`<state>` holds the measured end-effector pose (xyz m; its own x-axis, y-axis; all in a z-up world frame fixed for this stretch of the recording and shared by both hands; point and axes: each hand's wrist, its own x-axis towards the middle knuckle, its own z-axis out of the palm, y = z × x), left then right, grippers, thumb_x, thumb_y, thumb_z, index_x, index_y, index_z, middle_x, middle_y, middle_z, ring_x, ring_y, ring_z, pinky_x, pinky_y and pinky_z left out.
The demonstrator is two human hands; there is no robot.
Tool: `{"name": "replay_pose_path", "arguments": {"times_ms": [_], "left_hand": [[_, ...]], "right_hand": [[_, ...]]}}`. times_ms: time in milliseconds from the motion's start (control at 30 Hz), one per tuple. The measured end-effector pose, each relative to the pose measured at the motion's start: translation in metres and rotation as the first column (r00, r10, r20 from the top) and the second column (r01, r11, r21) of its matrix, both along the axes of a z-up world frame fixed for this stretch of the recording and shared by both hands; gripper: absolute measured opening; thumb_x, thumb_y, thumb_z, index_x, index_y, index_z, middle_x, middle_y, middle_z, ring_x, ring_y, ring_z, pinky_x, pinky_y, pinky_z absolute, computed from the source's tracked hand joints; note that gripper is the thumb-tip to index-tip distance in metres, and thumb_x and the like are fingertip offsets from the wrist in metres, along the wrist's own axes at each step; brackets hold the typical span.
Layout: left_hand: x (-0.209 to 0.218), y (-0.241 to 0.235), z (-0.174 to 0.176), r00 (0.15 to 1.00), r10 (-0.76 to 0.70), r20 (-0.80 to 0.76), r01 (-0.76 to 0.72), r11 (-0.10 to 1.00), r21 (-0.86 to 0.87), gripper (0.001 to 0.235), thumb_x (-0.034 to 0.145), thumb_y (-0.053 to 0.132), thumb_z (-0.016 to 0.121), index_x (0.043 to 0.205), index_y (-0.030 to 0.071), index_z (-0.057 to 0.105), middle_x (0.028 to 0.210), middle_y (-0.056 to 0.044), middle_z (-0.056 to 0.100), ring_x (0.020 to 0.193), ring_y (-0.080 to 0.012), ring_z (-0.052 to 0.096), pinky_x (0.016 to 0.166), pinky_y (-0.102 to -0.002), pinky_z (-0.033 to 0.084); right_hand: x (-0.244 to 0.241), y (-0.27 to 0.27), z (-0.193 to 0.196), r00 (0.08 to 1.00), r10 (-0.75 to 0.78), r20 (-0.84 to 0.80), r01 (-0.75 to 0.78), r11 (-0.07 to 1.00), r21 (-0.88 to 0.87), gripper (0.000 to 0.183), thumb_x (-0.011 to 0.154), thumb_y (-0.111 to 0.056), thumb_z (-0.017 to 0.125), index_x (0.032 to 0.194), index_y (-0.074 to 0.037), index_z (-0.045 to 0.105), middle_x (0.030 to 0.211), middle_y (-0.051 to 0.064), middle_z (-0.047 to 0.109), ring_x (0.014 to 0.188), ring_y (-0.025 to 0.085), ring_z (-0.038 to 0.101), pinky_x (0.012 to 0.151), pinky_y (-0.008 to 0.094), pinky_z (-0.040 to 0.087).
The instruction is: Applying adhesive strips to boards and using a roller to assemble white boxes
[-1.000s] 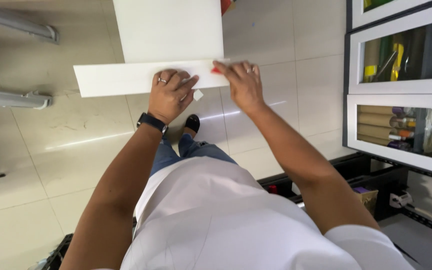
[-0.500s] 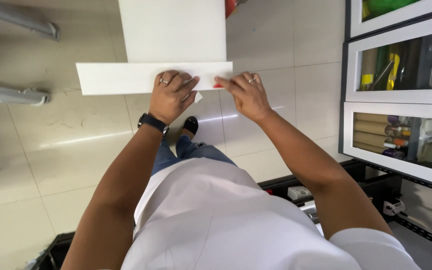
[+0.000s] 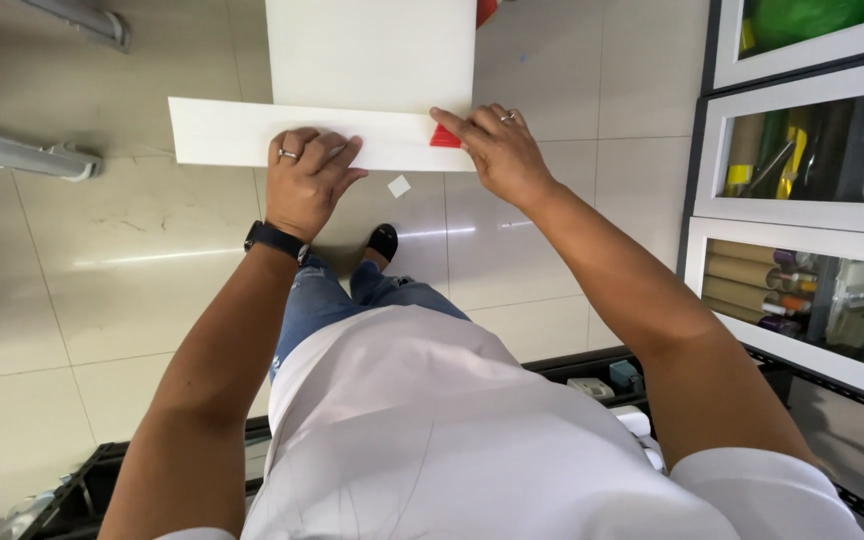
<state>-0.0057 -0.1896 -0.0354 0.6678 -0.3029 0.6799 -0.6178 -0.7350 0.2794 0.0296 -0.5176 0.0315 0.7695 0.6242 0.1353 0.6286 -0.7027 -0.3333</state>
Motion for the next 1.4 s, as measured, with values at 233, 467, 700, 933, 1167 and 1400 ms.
{"name": "replay_pose_path", "arguments": {"times_ms": [233,467,700,933,1167,1400], "left_hand": [[-0.007,-0.004,0.0,0.999,0.025,-0.027,-0.026,0.999,-0.043,0.031,0.097,0.042,0.078,0.118,0.019,0.081,0.109,0.002,0.065,0.105,-0.0244,0.058,0.096,-0.043,0.046],[-0.01,-0.006,0.004,0.985,0.155,-0.078,-0.161,0.983,-0.084,0.05,0.093,0.053,0.076,0.127,0.016,0.072,0.113,-0.003,0.059,0.109,-0.0296,0.055,0.098,-0.048,0.043],[-0.013,-0.009,-0.006,0.954,0.255,-0.16,-0.283,0.942,-0.182,0.087,0.067,0.049,0.1,0.131,0.007,0.056,0.12,-0.013,0.054,0.113,-0.0361,0.055,0.101,-0.05,0.035],[-0.018,-0.008,0.015,0.961,0.154,-0.23,-0.176,0.981,-0.076,0.05,0.101,0.054,0.068,0.131,0.015,0.066,0.124,-0.006,0.062,0.116,-0.0335,0.054,0.097,-0.048,0.043],[-0.005,-0.013,0.003,0.996,0.017,-0.091,-0.024,0.996,-0.085,0.018,0.1,0.036,0.073,0.114,0.025,0.079,0.11,0.005,0.066,0.11,-0.0227,0.057,0.098,-0.042,0.044],[-0.008,-0.012,0.001,0.996,0.028,-0.084,-0.032,0.998,-0.047,0.02,0.097,0.031,0.079,0.115,0.025,0.079,0.111,0.005,0.066,0.111,-0.0219,0.056,0.1,-0.042,0.043]], "right_hand": [[-0.003,0.039,-0.002,1.0,0.021,-0.005,-0.021,0.999,-0.035,0.055,0.107,-0.009,0.05,0.158,-0.028,0.047,0.095,0.004,0.058,0.091,0.026,0.058,0.086,0.042,0.044],[0.004,0.095,-0.014,0.999,0.036,0.018,-0.035,0.999,-0.036,0.058,0.108,-0.008,0.049,0.161,-0.029,0.04,0.096,0.001,0.056,0.092,0.024,0.057,0.087,0.041,0.042],[0.004,0.154,-0.026,0.993,0.056,0.104,-0.053,0.998,-0.032,0.091,0.089,-0.012,0.077,0.165,-0.028,0.028,0.101,0.001,0.052,0.095,0.024,0.054,0.089,0.042,0.041],[0.003,0.064,0.013,0.991,-0.122,-0.048,0.129,0.975,0.182,0.061,0.108,-0.002,0.056,0.16,-0.027,0.039,0.104,0.003,0.057,0.103,0.028,0.054,0.093,0.042,0.041],[-0.044,-0.015,-0.01,0.968,-0.092,0.234,0.074,0.994,0.084,0.045,0.104,-0.013,0.056,0.148,-0.02,0.062,0.098,0.005,0.057,0.093,0.028,0.057,0.087,0.043,0.04],[-0.029,0.004,0.0,0.952,-0.146,0.268,0.099,0.978,0.181,0.039,0.107,-0.011,0.053,0.145,-0.016,0.063,0.095,0.004,0.055,0.089,0.027,0.055,0.082,0.041,0.04]]}}
